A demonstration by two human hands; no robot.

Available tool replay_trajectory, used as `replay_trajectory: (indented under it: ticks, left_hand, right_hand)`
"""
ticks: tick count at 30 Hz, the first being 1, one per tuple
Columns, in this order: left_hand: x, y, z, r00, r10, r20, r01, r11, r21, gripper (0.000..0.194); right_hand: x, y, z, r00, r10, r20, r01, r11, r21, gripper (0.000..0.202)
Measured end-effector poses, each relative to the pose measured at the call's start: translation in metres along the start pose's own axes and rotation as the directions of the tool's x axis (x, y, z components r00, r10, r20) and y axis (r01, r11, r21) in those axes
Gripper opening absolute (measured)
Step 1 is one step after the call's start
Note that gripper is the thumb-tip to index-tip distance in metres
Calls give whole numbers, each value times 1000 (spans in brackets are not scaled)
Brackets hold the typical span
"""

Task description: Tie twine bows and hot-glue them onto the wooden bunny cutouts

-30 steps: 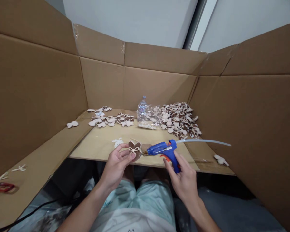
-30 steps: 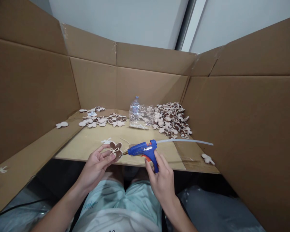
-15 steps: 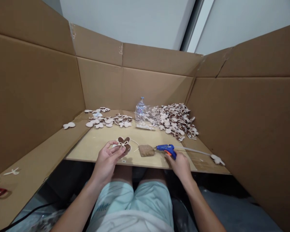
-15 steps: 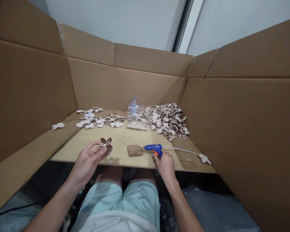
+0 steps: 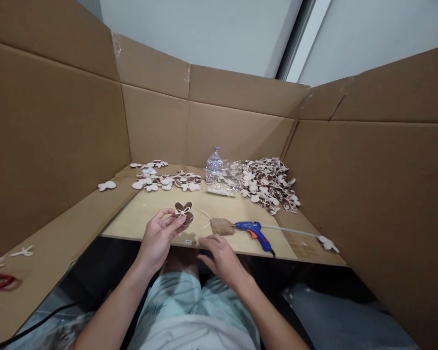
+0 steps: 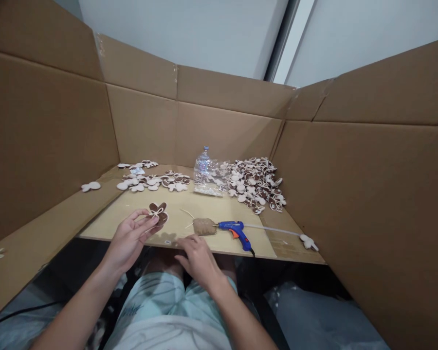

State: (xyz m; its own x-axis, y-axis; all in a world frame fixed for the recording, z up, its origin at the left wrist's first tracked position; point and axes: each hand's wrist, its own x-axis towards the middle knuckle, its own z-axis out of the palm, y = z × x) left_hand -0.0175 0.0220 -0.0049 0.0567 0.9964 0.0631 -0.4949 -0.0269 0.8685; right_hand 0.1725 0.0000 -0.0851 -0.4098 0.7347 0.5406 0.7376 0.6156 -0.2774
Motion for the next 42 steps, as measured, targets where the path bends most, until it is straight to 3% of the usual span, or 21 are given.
replay_trajectory:
  ticks: [5, 11, 15, 19, 24, 30, 34, 42]
  left_hand:
    - [-2, -1, 2, 1000, 1, 8, -1, 1000, -29, 41]
    - [-2, -2, 3, 1000, 19, -18, -19, 1000, 9, 42]
    - [-4, -2, 2, 999, 51, 0, -51, 996, 71, 41]
    - [-4, -4, 2, 999, 49, 22, -51, 995, 84, 38]
    - [-9, -6, 7, 997, 18, 69, -22, 998, 58, 30]
    - [-24, -7, 17, 987, 23, 160, -34, 997, 69, 20]
    - [-34, -9, 22, 981, 33, 192, -53, 994, 99, 17]
    - [-46, -11, 22, 945, 50, 323, -114, 977, 183, 24]
  right_hand:
    - [26, -5, 35, 996, -93, 12, 92, 995, 41, 16]
    - [27, -2, 40, 994, -110, -12, 110, 989, 100, 21]
    - [20, -3, 26, 995, -67, -70, 80, 975, 206, 29]
    - [8, -2, 9, 983, 83, -162, -20, 934, 357, 20]
    - [-9, -6, -8, 922, 326, -210, -160, 813, 560, 12]
    - [-19, -17, -37, 845, 487, -221, -179, 648, 741, 10]
    - [-17, -28, -60, 806, 520, -281, -140, 630, 764, 4]
    - [-23, -43, -77, 807, 495, -322, -106, 657, 746, 12]
